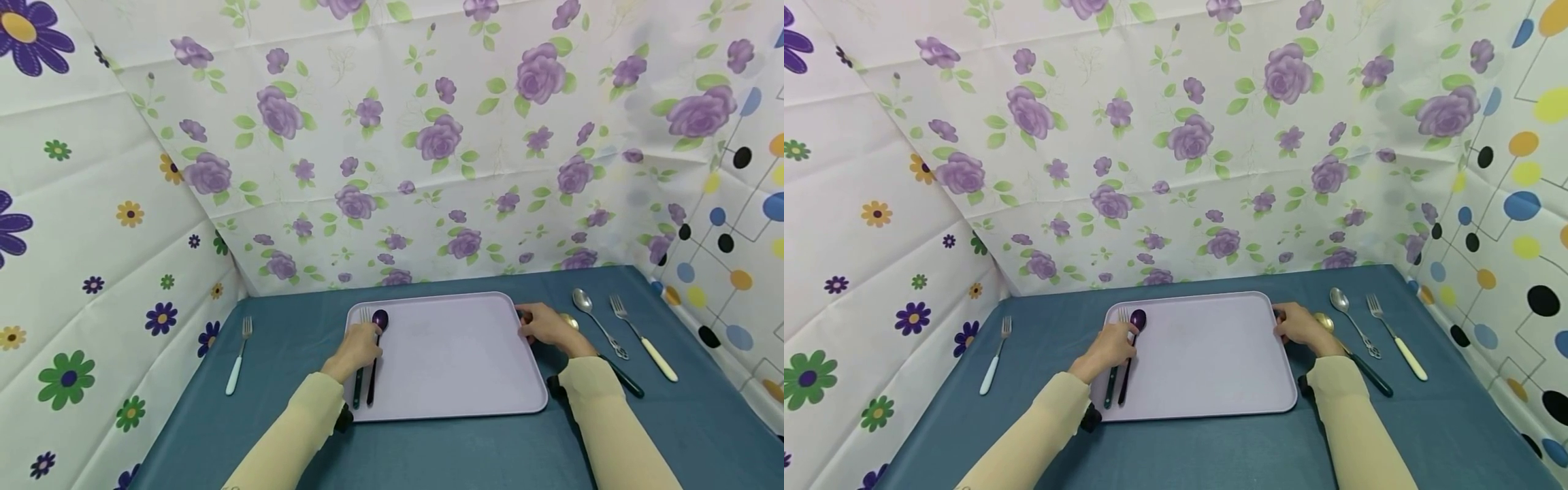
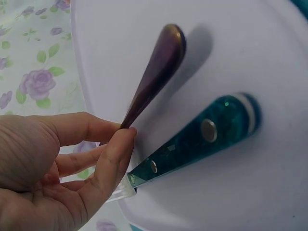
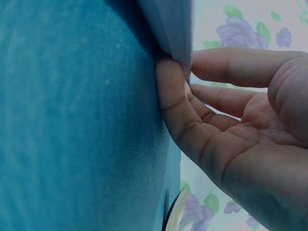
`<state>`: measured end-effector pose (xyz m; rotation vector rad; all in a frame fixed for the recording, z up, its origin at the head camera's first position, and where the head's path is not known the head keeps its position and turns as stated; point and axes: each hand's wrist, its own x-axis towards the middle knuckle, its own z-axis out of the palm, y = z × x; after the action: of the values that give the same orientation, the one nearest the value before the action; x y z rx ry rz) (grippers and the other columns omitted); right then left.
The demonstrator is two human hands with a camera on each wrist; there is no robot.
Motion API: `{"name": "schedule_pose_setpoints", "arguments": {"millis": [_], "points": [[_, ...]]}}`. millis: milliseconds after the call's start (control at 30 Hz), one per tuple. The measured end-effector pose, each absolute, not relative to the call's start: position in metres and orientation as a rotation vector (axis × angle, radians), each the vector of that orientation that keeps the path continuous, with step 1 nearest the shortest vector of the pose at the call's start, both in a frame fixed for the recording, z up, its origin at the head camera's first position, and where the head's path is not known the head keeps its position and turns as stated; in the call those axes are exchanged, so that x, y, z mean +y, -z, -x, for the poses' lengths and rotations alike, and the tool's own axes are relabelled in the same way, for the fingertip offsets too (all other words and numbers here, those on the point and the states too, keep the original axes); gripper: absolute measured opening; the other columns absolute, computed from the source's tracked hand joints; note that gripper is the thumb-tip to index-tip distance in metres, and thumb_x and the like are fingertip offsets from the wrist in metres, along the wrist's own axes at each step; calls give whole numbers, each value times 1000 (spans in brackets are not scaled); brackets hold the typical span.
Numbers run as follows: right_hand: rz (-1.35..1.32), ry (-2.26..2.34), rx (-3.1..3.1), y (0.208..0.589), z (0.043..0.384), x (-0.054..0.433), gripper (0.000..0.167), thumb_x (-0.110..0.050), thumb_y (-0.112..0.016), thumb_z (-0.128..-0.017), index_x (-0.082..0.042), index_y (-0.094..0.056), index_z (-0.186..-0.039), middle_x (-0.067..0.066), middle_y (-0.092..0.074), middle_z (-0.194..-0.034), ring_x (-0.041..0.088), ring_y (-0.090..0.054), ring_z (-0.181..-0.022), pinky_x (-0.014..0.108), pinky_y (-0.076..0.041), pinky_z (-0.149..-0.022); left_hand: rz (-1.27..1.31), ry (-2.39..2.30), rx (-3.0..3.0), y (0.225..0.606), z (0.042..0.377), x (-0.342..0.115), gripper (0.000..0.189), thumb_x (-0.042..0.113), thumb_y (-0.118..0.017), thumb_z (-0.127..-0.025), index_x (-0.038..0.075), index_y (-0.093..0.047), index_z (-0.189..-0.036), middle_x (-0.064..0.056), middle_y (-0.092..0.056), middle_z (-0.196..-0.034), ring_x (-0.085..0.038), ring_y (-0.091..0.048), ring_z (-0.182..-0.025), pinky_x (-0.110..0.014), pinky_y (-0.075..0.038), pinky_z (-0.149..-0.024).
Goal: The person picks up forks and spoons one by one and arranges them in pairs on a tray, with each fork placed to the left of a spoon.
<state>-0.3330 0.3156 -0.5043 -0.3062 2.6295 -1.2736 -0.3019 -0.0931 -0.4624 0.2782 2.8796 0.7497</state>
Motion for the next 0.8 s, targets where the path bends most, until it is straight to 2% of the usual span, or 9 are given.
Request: {"name": "schedule_pose_setpoints", "arguments": {"millis": [267, 533, 800], "points": [[305, 1268, 2634, 504, 332, 316, 66, 9, -63, -87, 25, -37, -145, 8, -54, -78, 19, -58, -63, 36, -56, -63, -307, -781, 2886, 465, 302, -93, 42, -6, -70, -89, -9, -64, -130, -6, -64, -65, -12, -64, -51, -25, -52, -50], [305, 1265, 2635, 503, 332, 316, 65, 9, -64, -87, 24, -39, -145, 8, -53, -78, 20, -58, -65, 36, -56, -63, -280, -777, 2901, 465, 301, -91, 41, -7, -71, -87, -8, -66, -129, -20, -71, -93, -13, -65, -52, -25, -53, -51], [304, 1267, 2635, 503, 332, 315, 66, 9, -63, -86, 24, -39, -146, 8, -53, -78, 19, -58, -65, 35, -56, -63, -270, -778, 2909, 463, 301, -88, 39, -6, -71, -87, -8, -66, -126, -21, -71, -94, -14, -66, -53, -26, -54, -52]]}}
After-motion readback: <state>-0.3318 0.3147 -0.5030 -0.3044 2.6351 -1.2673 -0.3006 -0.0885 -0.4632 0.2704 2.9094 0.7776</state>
